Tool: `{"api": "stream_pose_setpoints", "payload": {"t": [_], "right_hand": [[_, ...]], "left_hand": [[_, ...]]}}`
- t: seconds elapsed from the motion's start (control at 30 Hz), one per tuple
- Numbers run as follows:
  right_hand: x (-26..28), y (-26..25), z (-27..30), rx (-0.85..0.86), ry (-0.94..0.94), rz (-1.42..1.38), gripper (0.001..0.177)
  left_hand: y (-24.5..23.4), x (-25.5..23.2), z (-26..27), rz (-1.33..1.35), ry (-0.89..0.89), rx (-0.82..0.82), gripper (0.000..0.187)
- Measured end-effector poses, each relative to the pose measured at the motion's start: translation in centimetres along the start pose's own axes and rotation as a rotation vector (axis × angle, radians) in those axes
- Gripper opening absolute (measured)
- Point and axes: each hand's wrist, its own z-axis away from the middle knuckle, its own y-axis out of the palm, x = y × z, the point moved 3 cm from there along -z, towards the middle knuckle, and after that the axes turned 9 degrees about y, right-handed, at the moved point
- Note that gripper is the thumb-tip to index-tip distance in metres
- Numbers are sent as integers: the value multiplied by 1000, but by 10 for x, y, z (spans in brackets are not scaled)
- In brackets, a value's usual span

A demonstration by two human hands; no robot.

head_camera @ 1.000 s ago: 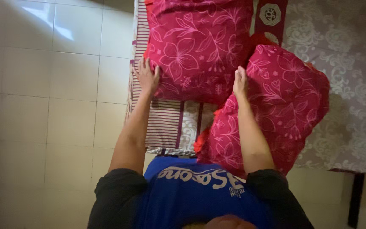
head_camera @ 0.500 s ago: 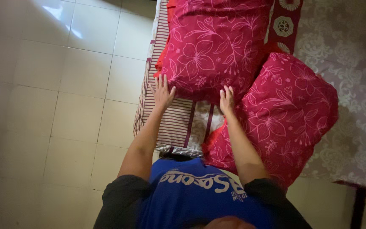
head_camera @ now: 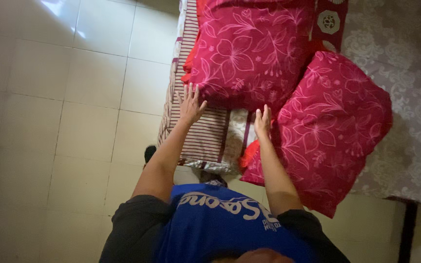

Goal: The person arranges several decorative pillows on a bed. They pick up a pillow with a cat print, place it on the bed, and smooth it out. They then handle a red floral pillow, placing it on top of the first one and smoothing it. The person continues to adjust and stack the pillows on the bed.

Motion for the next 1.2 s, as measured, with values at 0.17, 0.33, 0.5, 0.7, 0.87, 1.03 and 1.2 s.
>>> {"api": "stream_pose_setpoints", "payload": {"t": [0.17,0.33,0.5,0.7,0.87,1.03,1.2], "right_hand": [[49,50,-12,-284,-255,-19,63],[124,100,-49,-408,-210,147,67],[180,168,-63,-446,23,433,71],[211,180,-60,-446,-29,447,75],[220,161,-57,-348,117,434,72],[214,167,-65,-391,120,417,71],[210,170,-66,-427,128,427,72]], "left_hand": [[-21,41,-10,10,104,-3,85],[-62,96,-54,33,245,-23,86],[-100,153,-97,51,381,23,86],[-137,218,-139,52,427,77,87],[-151,237,-163,40,462,105,88],[-155,233,-202,71,504,116,86],[-159,207,-237,98,600,67,87]]}}
